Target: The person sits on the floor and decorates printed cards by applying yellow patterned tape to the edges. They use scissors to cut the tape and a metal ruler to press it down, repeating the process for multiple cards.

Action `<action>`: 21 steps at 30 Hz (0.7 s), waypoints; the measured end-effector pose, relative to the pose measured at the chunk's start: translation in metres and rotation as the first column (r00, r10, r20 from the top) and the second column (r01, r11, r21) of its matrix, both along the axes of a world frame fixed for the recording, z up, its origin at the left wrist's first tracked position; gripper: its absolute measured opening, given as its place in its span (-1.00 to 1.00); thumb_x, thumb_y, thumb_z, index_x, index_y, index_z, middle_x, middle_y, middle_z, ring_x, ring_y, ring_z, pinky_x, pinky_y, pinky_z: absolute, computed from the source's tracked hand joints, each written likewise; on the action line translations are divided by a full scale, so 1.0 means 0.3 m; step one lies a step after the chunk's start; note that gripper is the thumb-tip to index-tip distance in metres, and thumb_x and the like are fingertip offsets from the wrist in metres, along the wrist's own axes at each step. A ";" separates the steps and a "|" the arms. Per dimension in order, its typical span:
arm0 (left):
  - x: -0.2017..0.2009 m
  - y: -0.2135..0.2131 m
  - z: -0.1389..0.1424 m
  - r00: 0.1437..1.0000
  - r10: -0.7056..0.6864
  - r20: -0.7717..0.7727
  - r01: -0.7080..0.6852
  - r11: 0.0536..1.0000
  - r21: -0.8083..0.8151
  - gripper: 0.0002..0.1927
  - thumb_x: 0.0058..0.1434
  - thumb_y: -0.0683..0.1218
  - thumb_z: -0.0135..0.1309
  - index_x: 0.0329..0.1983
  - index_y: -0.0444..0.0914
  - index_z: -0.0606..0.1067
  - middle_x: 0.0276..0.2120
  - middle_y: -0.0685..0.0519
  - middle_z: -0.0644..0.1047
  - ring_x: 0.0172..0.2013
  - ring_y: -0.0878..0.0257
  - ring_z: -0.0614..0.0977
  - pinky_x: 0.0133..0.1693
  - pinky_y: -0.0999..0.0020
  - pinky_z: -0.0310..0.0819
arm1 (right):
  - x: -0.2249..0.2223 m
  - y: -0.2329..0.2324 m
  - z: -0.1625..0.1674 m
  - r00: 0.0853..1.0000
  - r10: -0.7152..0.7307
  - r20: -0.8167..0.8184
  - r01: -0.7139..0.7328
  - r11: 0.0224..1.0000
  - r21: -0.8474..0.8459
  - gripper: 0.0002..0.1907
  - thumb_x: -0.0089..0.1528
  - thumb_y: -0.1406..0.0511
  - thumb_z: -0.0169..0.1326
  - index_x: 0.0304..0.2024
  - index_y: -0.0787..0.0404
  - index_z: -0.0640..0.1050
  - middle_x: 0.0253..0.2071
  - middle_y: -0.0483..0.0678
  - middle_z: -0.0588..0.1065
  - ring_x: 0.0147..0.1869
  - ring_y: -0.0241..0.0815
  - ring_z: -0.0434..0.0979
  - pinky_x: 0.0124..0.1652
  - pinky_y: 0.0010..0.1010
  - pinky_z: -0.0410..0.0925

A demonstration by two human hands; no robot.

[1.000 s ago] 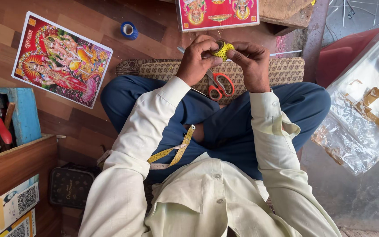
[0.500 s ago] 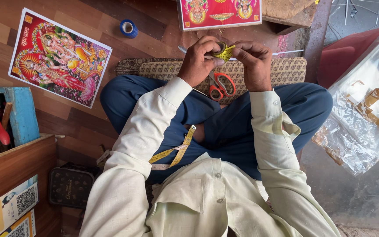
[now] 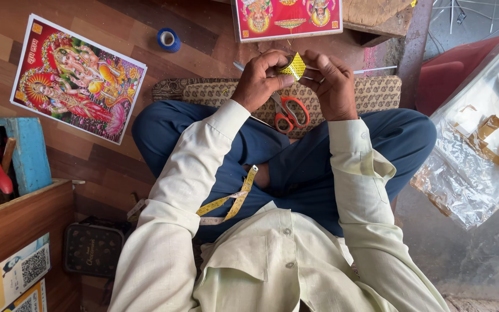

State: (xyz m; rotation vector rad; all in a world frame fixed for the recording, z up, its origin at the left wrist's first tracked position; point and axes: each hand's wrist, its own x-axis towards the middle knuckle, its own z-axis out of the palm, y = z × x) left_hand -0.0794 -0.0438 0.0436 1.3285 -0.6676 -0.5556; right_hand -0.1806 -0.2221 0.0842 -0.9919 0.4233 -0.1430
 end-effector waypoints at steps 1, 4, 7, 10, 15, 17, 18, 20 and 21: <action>0.000 0.000 -0.006 1.000 -0.005 0.006 0.005 1.000 -0.013 -0.81 0.22 -0.26 0.27 -0.15 -0.36 0.52 0.01 0.07 0.53 -0.02 0.31 0.62 0.08 0.38 0.59 | -0.003 -0.003 0.001 0.999 0.053 -0.007 -0.053 0.998 0.022 -0.65 0.36 0.26 0.11 0.07 0.41 0.57 -0.05 0.07 0.62 -0.03 -0.13 0.67 0.01 -0.28 0.55; -0.001 0.000 -0.024 0.996 0.025 0.087 -0.026 1.000 0.012 -0.78 0.18 -0.28 0.29 -0.18 -0.36 0.49 0.05 0.06 0.46 -0.04 0.30 0.59 0.02 0.41 0.60 | -0.007 -0.009 -0.012 0.993 0.116 -0.015 -0.117 0.991 -0.071 -0.68 0.34 0.29 0.12 0.04 0.40 0.60 -0.06 0.05 0.63 -0.01 -0.17 0.66 0.06 -0.31 0.52; 0.000 -0.003 -0.036 0.996 0.023 0.084 -0.024 1.000 0.014 -0.77 0.20 -0.27 0.30 -0.14 -0.35 0.50 0.02 0.09 0.44 -0.05 0.30 0.59 0.01 0.42 0.62 | -0.007 -0.013 -0.035 0.993 0.119 0.015 -0.117 0.989 -0.096 -0.77 0.32 0.35 0.17 -0.03 0.41 0.61 -0.11 0.03 0.62 -0.04 -0.18 0.65 0.06 -0.32 0.53; -0.003 -0.007 -0.033 0.997 0.001 0.083 -0.006 0.998 0.058 -0.76 0.17 -0.26 0.32 -0.17 -0.36 0.50 0.00 0.07 0.47 -0.11 0.30 0.59 -0.04 0.42 0.60 | -0.005 -0.011 -0.055 0.997 0.070 0.016 -0.067 0.986 -0.150 -0.85 0.33 0.42 0.22 -0.10 0.42 0.61 -0.16 0.03 0.61 -0.10 -0.19 0.64 0.02 -0.36 0.53; -0.011 0.001 -0.017 0.998 0.029 0.063 -0.042 0.976 0.215 -0.69 0.14 -0.08 0.38 -0.22 -0.34 0.53 -0.23 0.08 0.57 -0.22 0.32 0.63 -0.15 0.41 0.56 | -0.007 0.006 -0.072 1.000 0.001 0.004 0.000 0.988 -0.151 -0.91 0.29 0.45 0.23 -0.19 0.39 0.60 -0.22 0.03 0.61 -0.17 -0.22 0.65 -0.08 -0.39 0.55; -0.012 0.000 -0.023 0.995 0.047 0.086 -0.070 0.954 0.292 -0.65 0.11 0.00 0.38 -0.26 -0.33 0.55 -0.33 0.06 0.60 -0.30 0.30 0.63 -0.22 0.37 0.53 | -0.005 0.016 -0.084 1.000 -0.011 -0.005 0.010 0.991 -0.132 -0.91 0.28 0.43 0.24 -0.22 0.38 0.60 -0.25 0.02 0.61 -0.20 -0.22 0.65 -0.11 -0.39 0.57; -0.013 -0.006 -0.030 0.992 0.060 0.113 -0.093 0.946 0.309 -0.64 0.10 0.03 0.37 -0.28 -0.33 0.56 -0.36 0.04 0.58 -0.33 0.28 0.61 -0.25 0.33 0.51 | -0.001 0.022 -0.095 1.000 -0.018 -0.001 0.018 0.989 -0.149 -0.91 0.28 0.43 0.25 -0.23 0.38 0.60 -0.26 0.02 0.61 -0.21 -0.22 0.65 -0.12 -0.39 0.56; -0.009 -0.022 -0.048 0.982 0.066 0.177 -0.117 0.947 0.298 -0.65 0.12 0.07 0.35 -0.30 -0.31 0.61 -0.37 0.01 0.56 -0.33 0.24 0.61 -0.27 0.27 0.50 | 0.006 0.025 -0.125 0.998 -0.064 0.008 0.064 0.975 -0.213 -0.90 0.28 0.43 0.27 -0.23 0.40 0.61 -0.28 0.03 0.62 -0.23 -0.22 0.63 -0.14 -0.39 0.55; -0.007 -0.030 -0.056 0.975 0.061 0.214 -0.119 0.955 0.271 -0.66 0.16 0.08 0.34 -0.29 -0.29 0.65 -0.35 0.01 0.57 -0.31 0.23 0.62 -0.25 0.24 0.51 | 0.012 0.025 -0.146 0.995 -0.100 0.017 0.101 0.961 -0.258 -0.89 0.28 0.43 0.28 -0.23 0.41 0.61 -0.29 0.03 0.62 -0.25 -0.23 0.62 -0.14 -0.40 0.53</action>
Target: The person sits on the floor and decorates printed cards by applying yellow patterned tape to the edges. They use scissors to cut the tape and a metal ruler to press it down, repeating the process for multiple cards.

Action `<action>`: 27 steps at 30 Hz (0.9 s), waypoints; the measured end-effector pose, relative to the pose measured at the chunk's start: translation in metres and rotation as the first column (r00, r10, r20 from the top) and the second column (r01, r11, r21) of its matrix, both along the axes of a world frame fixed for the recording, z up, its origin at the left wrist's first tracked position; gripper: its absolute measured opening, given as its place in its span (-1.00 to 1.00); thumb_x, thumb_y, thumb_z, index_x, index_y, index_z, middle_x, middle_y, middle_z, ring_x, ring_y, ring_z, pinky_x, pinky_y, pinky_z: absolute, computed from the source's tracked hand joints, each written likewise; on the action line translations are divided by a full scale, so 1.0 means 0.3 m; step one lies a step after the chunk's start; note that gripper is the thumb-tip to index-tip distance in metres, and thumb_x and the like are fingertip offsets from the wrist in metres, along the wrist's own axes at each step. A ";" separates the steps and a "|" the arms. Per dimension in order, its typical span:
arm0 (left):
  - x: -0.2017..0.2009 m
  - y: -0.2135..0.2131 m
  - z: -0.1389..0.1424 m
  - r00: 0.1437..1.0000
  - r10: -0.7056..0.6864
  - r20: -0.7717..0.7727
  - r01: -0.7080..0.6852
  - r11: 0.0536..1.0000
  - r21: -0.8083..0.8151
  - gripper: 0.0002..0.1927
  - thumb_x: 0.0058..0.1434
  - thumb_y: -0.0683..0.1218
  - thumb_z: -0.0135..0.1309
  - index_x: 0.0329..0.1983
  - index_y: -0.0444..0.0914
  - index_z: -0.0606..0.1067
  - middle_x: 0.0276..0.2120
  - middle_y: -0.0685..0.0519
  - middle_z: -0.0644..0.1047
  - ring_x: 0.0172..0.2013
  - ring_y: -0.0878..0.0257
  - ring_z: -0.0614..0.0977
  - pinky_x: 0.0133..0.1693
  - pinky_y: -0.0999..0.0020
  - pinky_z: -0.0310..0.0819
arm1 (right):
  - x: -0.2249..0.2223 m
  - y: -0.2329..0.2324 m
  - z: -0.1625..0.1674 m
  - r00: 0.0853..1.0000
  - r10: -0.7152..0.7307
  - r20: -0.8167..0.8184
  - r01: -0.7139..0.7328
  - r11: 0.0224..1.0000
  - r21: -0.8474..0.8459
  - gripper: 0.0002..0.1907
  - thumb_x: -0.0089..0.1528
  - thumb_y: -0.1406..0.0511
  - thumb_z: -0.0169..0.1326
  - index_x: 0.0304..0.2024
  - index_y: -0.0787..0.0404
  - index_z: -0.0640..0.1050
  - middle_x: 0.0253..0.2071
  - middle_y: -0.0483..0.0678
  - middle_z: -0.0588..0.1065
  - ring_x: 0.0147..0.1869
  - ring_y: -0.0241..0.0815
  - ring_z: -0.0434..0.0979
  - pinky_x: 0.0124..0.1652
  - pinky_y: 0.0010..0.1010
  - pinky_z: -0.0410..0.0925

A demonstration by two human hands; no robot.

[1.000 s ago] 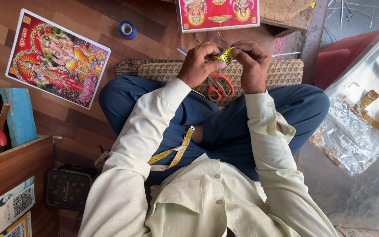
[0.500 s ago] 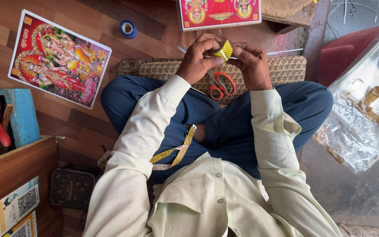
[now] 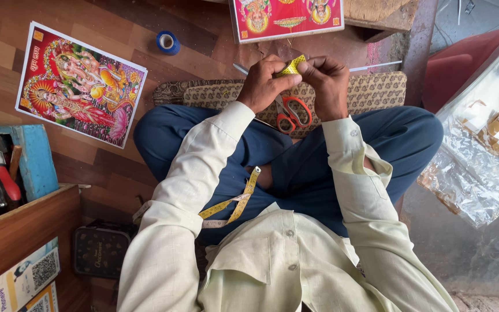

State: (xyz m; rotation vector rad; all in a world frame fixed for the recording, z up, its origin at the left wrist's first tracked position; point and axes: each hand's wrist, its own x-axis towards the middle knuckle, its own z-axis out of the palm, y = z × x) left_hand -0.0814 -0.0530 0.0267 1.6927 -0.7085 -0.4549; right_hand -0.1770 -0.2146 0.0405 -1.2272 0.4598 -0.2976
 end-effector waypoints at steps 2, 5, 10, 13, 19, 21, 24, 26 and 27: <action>0.021 -0.008 -0.010 0.994 0.007 0.107 -0.009 1.000 0.012 -0.65 0.17 0.11 0.34 -0.34 -0.29 0.66 -0.35 -0.01 0.56 -0.32 0.19 0.62 -0.27 0.21 0.50 | 0.018 -0.020 -0.047 0.996 -0.085 0.018 0.086 0.995 -0.053 -0.88 0.28 0.44 0.30 -0.22 0.43 0.62 -0.30 0.02 0.61 -0.26 -0.24 0.58 -0.16 -0.41 0.50; 0.082 0.030 -0.002 0.957 0.031 0.288 -0.071 0.989 0.127 -0.57 0.10 0.13 0.40 -0.46 -0.33 0.60 -0.45 -0.06 0.53 -0.43 0.13 0.58 -0.35 0.16 0.47 | 0.046 -0.097 -0.119 0.956 -0.293 0.029 0.294 0.956 -0.025 -0.87 0.28 0.44 0.31 -0.26 0.41 0.59 -0.36 -0.01 0.57 -0.32 -0.25 0.51 -0.24 -0.41 0.44; 0.211 0.203 0.034 0.951 0.069 0.301 -0.167 0.935 0.314 -0.61 0.11 0.11 0.42 -0.53 -0.28 0.61 -0.52 -0.12 0.54 -0.51 0.07 0.58 -0.41 0.09 0.45 | 0.103 -0.229 -0.203 0.863 -0.505 -0.025 0.505 0.857 0.104 -0.88 0.21 0.45 0.29 -0.35 0.38 0.58 -0.40 -0.01 0.57 -0.38 -0.22 0.53 -0.29 -0.36 0.53; 0.202 0.225 0.039 0.849 0.178 0.498 -0.430 0.781 0.453 -0.42 -0.02 0.18 0.55 -0.66 -0.33 0.50 -0.57 -0.21 0.52 -0.52 -0.07 0.54 -0.43 0.00 0.41 | 0.122 -0.209 -0.236 0.828 -0.560 0.028 0.555 0.826 0.095 -0.87 0.21 0.45 0.26 -0.38 0.36 0.55 -0.37 0.01 0.58 -0.32 -0.20 0.62 -0.23 -0.32 0.61; 0.215 0.212 0.063 0.903 0.412 0.121 -0.429 0.867 0.255 -0.55 0.00 0.00 0.51 -0.53 -0.36 0.47 -0.57 -0.07 0.57 -0.53 0.20 0.62 -0.47 0.21 0.48 | 0.128 -0.188 -0.231 0.844 -0.535 0.031 0.528 0.841 0.120 -0.80 0.27 0.42 0.25 -0.40 0.33 0.50 -0.39 -0.01 0.54 -0.35 -0.22 0.58 -0.24 -0.31 0.59; 0.222 0.202 0.075 0.887 0.457 -0.060 -0.441 0.879 0.181 -0.59 -0.04 -0.04 0.46 -0.35 -0.33 0.47 -0.47 -0.01 0.58 -0.48 0.30 0.65 -0.51 0.33 0.59 | 0.131 -0.198 -0.224 0.840 -0.542 -0.002 0.538 0.833 0.130 -0.80 0.27 0.42 0.24 -0.41 0.32 0.49 -0.39 -0.01 0.54 -0.34 -0.23 0.59 -0.23 -0.31 0.60; 0.227 0.189 0.094 0.873 0.442 -0.204 -0.406 0.892 0.197 -0.69 0.02 -0.07 0.39 -0.27 -0.32 0.56 -0.38 0.02 0.64 -0.42 0.34 0.70 -0.49 0.44 0.64 | 0.137 -0.204 -0.216 0.837 -0.547 -0.019 0.544 0.828 0.137 -0.81 0.26 0.41 0.24 -0.41 0.32 0.50 -0.40 -0.01 0.55 -0.34 -0.22 0.60 -0.23 -0.29 0.61; 0.229 0.182 0.104 0.871 0.430 -0.237 -0.381 0.896 0.227 -0.74 0.08 -0.08 0.36 -0.26 -0.33 0.61 -0.36 0.00 0.67 -0.40 0.32 0.71 -0.47 0.46 0.63 | 0.141 -0.204 -0.210 0.837 -0.548 -0.021 0.545 0.827 0.139 -0.81 0.26 0.41 0.23 -0.41 0.32 0.51 -0.40 -0.01 0.55 -0.34 -0.22 0.60 -0.23 -0.29 0.62; 0.230 0.179 0.108 0.869 0.429 -0.246 -0.378 0.897 0.230 -0.75 0.10 -0.09 0.35 -0.25 -0.34 0.62 -0.36 -0.01 0.68 -0.39 0.32 0.71 -0.46 0.46 0.63 | 0.142 -0.203 -0.207 0.836 -0.549 -0.022 0.546 0.826 0.138 -0.81 0.26 0.41 0.23 -0.42 0.32 0.50 -0.40 -0.01 0.55 -0.35 -0.22 0.60 -0.24 -0.29 0.62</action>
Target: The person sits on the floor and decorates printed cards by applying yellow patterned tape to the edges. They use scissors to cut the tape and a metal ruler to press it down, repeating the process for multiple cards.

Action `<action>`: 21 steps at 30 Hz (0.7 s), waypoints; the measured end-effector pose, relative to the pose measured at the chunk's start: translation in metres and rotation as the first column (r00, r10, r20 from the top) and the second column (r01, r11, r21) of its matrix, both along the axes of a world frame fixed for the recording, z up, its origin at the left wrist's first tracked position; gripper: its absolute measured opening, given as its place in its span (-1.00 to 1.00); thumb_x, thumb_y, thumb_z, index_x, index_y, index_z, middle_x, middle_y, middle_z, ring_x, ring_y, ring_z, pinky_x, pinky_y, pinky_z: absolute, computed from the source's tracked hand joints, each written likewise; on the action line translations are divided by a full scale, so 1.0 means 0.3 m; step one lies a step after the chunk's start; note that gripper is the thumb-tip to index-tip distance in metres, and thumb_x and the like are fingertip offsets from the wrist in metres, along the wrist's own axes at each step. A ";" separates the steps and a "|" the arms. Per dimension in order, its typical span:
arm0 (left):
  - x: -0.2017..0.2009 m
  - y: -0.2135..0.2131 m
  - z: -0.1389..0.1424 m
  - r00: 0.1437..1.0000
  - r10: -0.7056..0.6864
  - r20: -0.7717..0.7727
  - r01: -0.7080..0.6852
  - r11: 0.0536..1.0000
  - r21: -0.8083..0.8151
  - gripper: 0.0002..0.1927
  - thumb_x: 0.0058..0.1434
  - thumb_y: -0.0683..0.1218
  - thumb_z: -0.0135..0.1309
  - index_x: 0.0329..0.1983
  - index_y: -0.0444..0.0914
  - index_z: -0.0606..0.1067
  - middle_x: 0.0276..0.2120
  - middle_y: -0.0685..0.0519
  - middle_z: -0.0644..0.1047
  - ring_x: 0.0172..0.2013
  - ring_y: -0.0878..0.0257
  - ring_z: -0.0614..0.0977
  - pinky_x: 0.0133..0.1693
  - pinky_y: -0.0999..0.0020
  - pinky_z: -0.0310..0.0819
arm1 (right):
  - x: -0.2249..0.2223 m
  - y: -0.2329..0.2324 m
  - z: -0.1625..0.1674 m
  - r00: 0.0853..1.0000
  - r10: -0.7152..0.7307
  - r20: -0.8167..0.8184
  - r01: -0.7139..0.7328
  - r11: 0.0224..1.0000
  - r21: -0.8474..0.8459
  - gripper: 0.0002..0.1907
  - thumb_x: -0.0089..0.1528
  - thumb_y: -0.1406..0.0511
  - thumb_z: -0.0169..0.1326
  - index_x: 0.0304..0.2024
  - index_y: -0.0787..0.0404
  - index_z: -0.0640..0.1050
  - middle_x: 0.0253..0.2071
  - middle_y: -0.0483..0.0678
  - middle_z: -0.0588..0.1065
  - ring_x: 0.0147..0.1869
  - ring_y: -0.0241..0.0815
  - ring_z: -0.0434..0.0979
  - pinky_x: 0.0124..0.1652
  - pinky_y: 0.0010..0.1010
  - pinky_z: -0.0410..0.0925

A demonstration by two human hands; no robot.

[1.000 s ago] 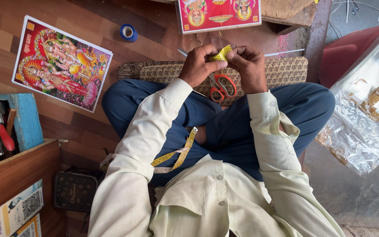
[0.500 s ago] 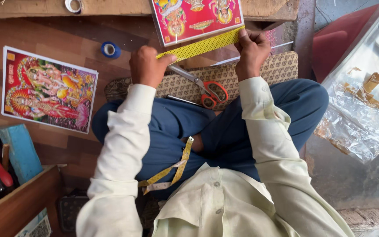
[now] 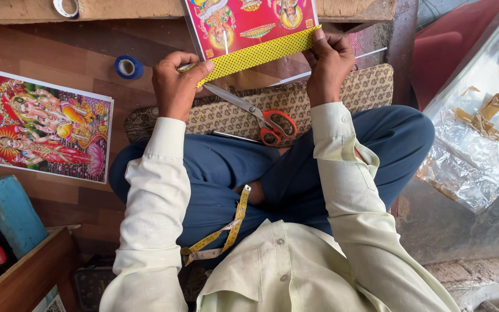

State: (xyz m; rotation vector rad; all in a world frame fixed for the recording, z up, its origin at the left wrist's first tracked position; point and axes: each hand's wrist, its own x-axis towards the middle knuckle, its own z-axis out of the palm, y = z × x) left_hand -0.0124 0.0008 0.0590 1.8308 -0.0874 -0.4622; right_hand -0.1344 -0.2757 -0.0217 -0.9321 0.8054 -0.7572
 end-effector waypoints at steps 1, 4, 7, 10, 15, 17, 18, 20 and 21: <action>0.001 -0.001 0.003 1.000 0.000 -0.010 0.000 1.000 0.002 -0.76 0.12 -0.09 0.35 -0.25 -0.35 0.63 -0.36 -0.03 0.68 -0.39 0.31 0.71 -0.45 0.45 0.62 | 0.001 0.001 0.003 1.000 0.000 -0.001 0.000 1.000 0.002 -0.81 0.26 0.41 0.24 -0.42 0.32 0.50 -0.40 -0.01 0.55 -0.35 -0.22 0.60 -0.24 -0.29 0.61; 0.007 -0.002 0.006 0.999 -0.001 -0.033 0.001 1.000 0.000 -0.80 0.13 -0.10 0.33 -0.27 -0.32 0.63 -0.36 -0.01 0.68 -0.38 0.33 0.72 -0.46 0.47 0.65 | 0.000 0.004 0.013 1.000 0.024 -0.001 -0.024 1.000 -0.010 -0.82 0.27 0.41 0.23 -0.40 0.33 0.51 -0.39 0.00 0.55 -0.33 -0.21 0.61 -0.23 -0.30 0.61; 0.008 0.001 0.002 0.999 -0.009 -0.046 0.010 1.000 0.022 -0.83 0.15 -0.09 0.31 -0.28 -0.29 0.64 -0.36 0.01 0.69 -0.38 0.34 0.73 -0.47 0.46 0.66 | -0.001 0.008 0.019 0.999 0.030 0.022 -0.029 0.999 -0.026 -0.82 0.27 0.42 0.23 -0.41 0.33 0.51 -0.39 0.02 0.57 -0.31 -0.19 0.63 -0.23 -0.29 0.62; 0.008 0.001 -0.003 0.999 -0.016 -0.045 0.015 1.000 -0.008 -0.83 0.16 -0.10 0.32 -0.29 -0.30 0.64 -0.36 -0.01 0.68 -0.37 0.32 0.72 -0.46 0.45 0.65 | 0.003 0.012 0.022 0.999 0.031 0.009 -0.031 0.999 -0.026 -0.82 0.27 0.42 0.23 -0.41 0.33 0.52 -0.39 0.01 0.56 -0.32 -0.19 0.63 -0.22 -0.29 0.63; 0.011 -0.001 -0.008 0.999 -0.013 -0.048 0.013 1.000 0.006 -0.83 0.16 -0.09 0.32 -0.29 -0.28 0.64 -0.37 0.02 0.68 -0.37 0.33 0.73 -0.46 0.45 0.65 | 0.012 0.015 0.028 1.000 0.008 -0.008 -0.009 0.999 -0.033 -0.81 0.26 0.42 0.24 -0.42 0.33 0.51 -0.40 0.01 0.55 -0.33 -0.20 0.63 -0.23 -0.29 0.64; 0.011 0.000 -0.012 0.999 -0.016 -0.044 0.016 1.000 0.000 -0.83 0.16 -0.09 0.32 -0.29 -0.28 0.64 -0.37 0.02 0.68 -0.37 0.33 0.72 -0.47 0.45 0.64 | 0.012 0.017 0.026 1.000 -0.001 -0.022 0.000 0.999 -0.039 -0.81 0.25 0.42 0.24 -0.43 0.33 0.51 -0.41 0.01 0.55 -0.34 -0.20 0.63 -0.25 -0.29 0.64; 0.010 0.001 -0.015 0.999 -0.017 -0.042 0.017 1.000 0.000 -0.83 0.16 -0.09 0.32 -0.30 -0.28 0.63 -0.37 0.02 0.68 -0.37 0.34 0.72 -0.47 0.45 0.64 | 0.012 0.018 0.024 1.000 -0.008 -0.025 0.008 0.999 -0.036 -0.82 0.24 0.42 0.24 -0.43 0.34 0.51 -0.42 0.01 0.55 -0.36 -0.21 0.63 -0.26 -0.30 0.64; 0.009 0.006 -0.026 0.999 -0.016 -0.038 0.016 1.000 -0.011 -0.83 0.16 -0.09 0.32 -0.31 -0.28 0.63 -0.38 0.02 0.68 -0.39 0.34 0.71 -0.47 0.47 0.62 | 0.014 0.018 0.015 0.998 -0.036 -0.054 0.035 0.999 -0.032 -0.83 0.22 0.42 0.26 -0.42 0.35 0.53 -0.44 0.01 0.55 -0.40 -0.22 0.61 -0.31 -0.33 0.62; 0.009 0.007 -0.033 0.999 -0.014 -0.035 0.013 1.000 -0.021 -0.83 0.16 -0.09 0.33 -0.32 -0.29 0.62 -0.39 0.01 0.67 -0.40 0.34 0.70 -0.47 0.48 0.60 | 0.015 0.016 0.010 0.995 -0.057 -0.080 0.055 0.998 -0.031 -0.83 0.21 0.41 0.27 -0.42 0.36 0.54 -0.46 0.01 0.55 -0.43 -0.23 0.59 -0.35 -0.35 0.60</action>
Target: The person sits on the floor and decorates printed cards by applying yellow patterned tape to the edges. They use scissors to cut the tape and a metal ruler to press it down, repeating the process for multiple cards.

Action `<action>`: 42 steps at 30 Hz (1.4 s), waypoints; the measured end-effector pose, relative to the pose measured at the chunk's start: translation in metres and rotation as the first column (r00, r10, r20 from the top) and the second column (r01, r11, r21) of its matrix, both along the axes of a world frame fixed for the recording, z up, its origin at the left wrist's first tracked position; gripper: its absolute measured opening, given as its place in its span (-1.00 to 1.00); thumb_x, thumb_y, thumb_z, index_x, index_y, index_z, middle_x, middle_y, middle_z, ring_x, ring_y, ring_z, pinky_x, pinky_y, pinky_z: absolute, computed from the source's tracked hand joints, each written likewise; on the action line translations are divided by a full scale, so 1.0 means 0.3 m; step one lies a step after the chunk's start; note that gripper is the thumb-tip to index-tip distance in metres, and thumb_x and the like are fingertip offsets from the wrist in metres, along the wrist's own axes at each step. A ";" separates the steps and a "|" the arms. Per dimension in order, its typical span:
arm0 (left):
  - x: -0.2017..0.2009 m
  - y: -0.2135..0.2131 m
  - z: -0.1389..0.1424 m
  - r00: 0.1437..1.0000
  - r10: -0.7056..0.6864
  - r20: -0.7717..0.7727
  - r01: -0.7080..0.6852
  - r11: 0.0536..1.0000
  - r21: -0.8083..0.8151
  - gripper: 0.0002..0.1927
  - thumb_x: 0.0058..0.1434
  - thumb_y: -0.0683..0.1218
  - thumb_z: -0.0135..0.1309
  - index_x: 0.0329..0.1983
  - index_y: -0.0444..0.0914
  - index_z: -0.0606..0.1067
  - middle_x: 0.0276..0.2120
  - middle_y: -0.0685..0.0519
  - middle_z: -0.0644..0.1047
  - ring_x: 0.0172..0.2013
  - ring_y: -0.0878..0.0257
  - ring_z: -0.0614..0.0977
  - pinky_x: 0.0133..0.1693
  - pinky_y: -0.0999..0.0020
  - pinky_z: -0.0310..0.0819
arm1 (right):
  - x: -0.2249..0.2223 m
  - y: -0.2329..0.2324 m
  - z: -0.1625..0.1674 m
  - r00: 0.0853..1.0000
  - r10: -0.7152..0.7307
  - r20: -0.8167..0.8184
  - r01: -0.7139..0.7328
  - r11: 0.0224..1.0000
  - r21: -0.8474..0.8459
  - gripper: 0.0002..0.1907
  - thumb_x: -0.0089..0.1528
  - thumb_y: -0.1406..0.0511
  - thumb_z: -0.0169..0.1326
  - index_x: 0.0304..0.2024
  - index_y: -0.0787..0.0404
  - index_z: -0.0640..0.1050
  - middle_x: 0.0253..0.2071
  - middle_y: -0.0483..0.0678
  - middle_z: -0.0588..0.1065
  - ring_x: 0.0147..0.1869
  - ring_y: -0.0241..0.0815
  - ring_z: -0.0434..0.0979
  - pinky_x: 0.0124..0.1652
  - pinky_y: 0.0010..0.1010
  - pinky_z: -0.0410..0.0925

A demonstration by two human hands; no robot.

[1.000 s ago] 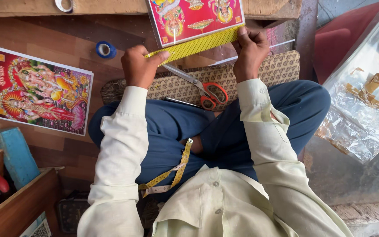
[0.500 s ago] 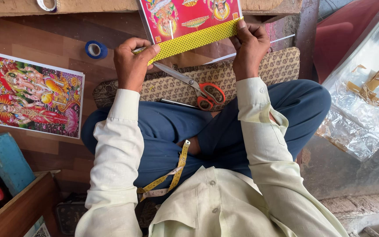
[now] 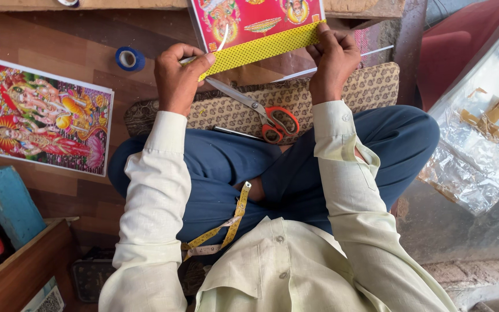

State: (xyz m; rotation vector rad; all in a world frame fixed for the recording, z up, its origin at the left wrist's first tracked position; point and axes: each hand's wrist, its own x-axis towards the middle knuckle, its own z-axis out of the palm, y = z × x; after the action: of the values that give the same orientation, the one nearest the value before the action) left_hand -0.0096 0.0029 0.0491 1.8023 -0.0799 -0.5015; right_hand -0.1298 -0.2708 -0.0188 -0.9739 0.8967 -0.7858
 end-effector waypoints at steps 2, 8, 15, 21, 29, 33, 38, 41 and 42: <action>0.003 0.002 -0.018 1.000 -0.001 0.012 0.002 1.000 -0.021 -0.81 0.14 -0.09 0.35 -0.34 -0.29 0.60 -0.41 0.01 0.67 -0.43 0.34 0.68 -0.48 0.49 0.56 | 0.006 -0.007 -0.013 0.999 -0.024 -0.021 0.024 1.000 -0.012 -0.83 0.20 0.41 0.29 -0.42 0.36 0.55 -0.48 0.01 0.55 -0.48 -0.24 0.56 -0.41 -0.39 0.55; 0.015 0.004 -0.079 0.976 0.003 0.219 -0.004 1.000 0.002 -0.79 0.06 -0.10 0.40 -0.40 -0.32 0.60 -0.45 0.01 0.66 -0.43 0.31 0.67 -0.37 0.40 0.54 | 0.013 -0.031 -0.032 1.000 0.001 -0.019 -0.001 1.000 -0.004 -0.81 0.17 0.39 0.33 -0.43 0.32 0.54 -0.53 -0.01 0.53 -0.56 -0.27 0.50 -0.51 -0.46 0.45; 0.017 -0.002 -0.103 0.982 -0.010 0.189 0.005 1.000 0.025 -0.83 0.08 -0.08 0.36 -0.42 -0.27 0.62 -0.45 0.04 0.68 -0.41 0.32 0.69 -0.34 0.39 0.58 | -0.002 -0.016 -0.006 0.999 0.037 -0.005 -0.037 0.998 -0.048 -0.79 0.19 0.39 0.34 -0.42 0.32 0.54 -0.48 0.02 0.58 -0.52 -0.26 0.55 -0.48 -0.44 0.48; 0.017 -0.004 -0.112 0.977 -0.016 0.213 0.011 1.000 0.025 -0.83 0.11 -0.09 0.36 -0.41 -0.27 0.62 -0.46 0.04 0.68 -0.42 0.32 0.69 -0.34 0.38 0.58 | 0.001 -0.016 0.004 0.999 0.033 -0.016 -0.034 0.998 -0.053 -0.76 0.20 0.38 0.35 -0.44 0.30 0.52 -0.50 0.02 0.56 -0.52 -0.26 0.54 -0.48 -0.45 0.47; 0.021 -0.003 -0.130 0.972 -0.026 0.234 0.024 1.000 0.012 -0.83 0.12 -0.10 0.35 -0.40 -0.29 0.62 -0.45 0.02 0.68 -0.42 0.32 0.70 -0.35 0.37 0.59 | -0.002 -0.016 -0.001 0.999 0.031 -0.027 -0.033 0.998 -0.051 -0.77 0.19 0.38 0.35 -0.43 0.29 0.52 -0.49 0.01 0.57 -0.52 -0.26 0.56 -0.48 -0.46 0.47; 0.025 -0.002 -0.137 0.984 -0.023 0.177 0.035 0.997 -0.062 -0.82 0.13 -0.11 0.33 -0.39 -0.32 0.61 -0.45 0.01 0.68 -0.41 0.35 0.71 -0.35 0.42 0.61 | 0.005 -0.011 0.009 0.999 0.027 -0.047 -0.028 0.999 -0.034 -0.78 0.19 0.37 0.36 -0.39 0.33 0.54 -0.45 0.04 0.58 -0.49 -0.23 0.57 -0.47 -0.43 0.48; 0.030 -0.006 -0.134 1.000 -0.002 -0.023 -0.001 0.991 -0.135 -0.82 0.09 -0.11 0.32 -0.40 -0.33 0.60 -0.50 0.02 0.64 -0.51 0.37 0.65 -0.52 0.47 0.53 | 0.012 -0.001 0.028 0.989 0.011 -0.148 -0.034 0.988 -0.153 -0.65 0.09 0.32 0.35 -0.10 0.20 0.56 -0.34 -0.07 0.63 -0.43 -0.28 0.62 -0.49 -0.46 0.43; 0.031 -0.010 -0.124 0.992 -0.005 -0.125 -0.024 0.973 -0.231 -0.83 0.08 -0.12 0.32 -0.41 -0.32 0.59 -0.50 0.04 0.62 -0.52 0.38 0.63 -0.52 0.50 0.52 | 0.016 -0.003 0.027 0.987 0.090 -0.135 -0.115 0.975 -0.193 -0.71 0.13 0.32 0.36 -0.15 0.30 0.61 -0.28 -0.09 0.62 -0.31 -0.31 0.60 -0.38 -0.46 0.40; 0.031 -0.011 -0.120 0.990 -0.004 -0.142 -0.030 0.971 -0.236 -0.83 0.08 -0.12 0.32 -0.42 -0.32 0.59 -0.51 0.05 0.62 -0.53 0.38 0.62 -0.52 0.50 0.50 | 0.019 -0.004 0.021 0.983 0.094 -0.158 -0.126 0.971 -0.203 -0.72 0.13 0.32 0.38 -0.17 0.29 0.60 -0.30 -0.11 0.61 -0.32 -0.32 0.57 -0.38 -0.47 0.37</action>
State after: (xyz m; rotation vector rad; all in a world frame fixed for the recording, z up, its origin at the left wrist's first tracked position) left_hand -0.0003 -0.0003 0.0132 1.5279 -0.0280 -0.5842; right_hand -0.1243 -0.2719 -0.0126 -1.2726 0.8891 -0.7313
